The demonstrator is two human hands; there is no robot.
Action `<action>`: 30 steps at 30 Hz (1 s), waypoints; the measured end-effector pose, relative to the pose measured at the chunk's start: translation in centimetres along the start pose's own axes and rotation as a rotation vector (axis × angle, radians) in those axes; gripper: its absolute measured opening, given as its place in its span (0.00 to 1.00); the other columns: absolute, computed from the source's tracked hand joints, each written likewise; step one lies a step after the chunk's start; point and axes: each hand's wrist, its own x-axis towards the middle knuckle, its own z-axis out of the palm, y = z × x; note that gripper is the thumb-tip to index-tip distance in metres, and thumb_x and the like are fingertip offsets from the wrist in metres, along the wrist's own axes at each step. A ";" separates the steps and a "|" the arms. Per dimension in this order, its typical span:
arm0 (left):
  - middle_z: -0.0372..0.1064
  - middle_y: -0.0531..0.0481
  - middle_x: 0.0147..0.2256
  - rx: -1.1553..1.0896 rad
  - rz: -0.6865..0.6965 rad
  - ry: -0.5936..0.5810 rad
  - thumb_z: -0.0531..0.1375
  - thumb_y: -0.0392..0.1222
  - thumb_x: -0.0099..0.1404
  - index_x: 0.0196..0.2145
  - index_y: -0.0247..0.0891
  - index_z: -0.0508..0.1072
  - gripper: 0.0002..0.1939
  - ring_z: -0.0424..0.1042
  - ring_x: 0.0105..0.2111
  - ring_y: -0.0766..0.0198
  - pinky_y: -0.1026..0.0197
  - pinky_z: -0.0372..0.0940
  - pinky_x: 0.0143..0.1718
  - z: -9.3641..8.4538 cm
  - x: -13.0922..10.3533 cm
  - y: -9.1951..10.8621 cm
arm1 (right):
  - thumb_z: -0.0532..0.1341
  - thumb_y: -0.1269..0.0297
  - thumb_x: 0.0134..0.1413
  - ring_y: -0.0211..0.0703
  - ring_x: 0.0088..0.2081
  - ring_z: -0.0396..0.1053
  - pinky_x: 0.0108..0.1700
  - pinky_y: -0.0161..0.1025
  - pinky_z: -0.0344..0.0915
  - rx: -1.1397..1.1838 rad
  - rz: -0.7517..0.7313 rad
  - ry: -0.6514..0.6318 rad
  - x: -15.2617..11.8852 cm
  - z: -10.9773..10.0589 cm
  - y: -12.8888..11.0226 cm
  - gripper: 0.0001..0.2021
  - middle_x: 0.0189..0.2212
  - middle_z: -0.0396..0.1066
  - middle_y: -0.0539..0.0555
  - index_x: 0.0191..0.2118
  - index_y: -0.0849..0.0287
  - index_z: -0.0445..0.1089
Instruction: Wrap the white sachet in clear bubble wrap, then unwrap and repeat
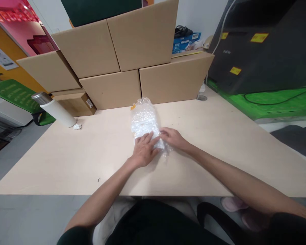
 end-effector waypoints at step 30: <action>0.52 0.47 0.69 -0.074 0.042 0.027 0.51 0.55 0.74 0.64 0.47 0.65 0.25 0.46 0.70 0.47 0.38 0.42 0.68 -0.8 -3.8 -4.3 | 0.54 0.55 0.68 0.52 0.67 0.57 0.68 0.58 0.53 -0.142 -0.411 -0.202 2.8 0.3 0.6 0.21 0.64 0.64 0.56 0.60 0.54 0.70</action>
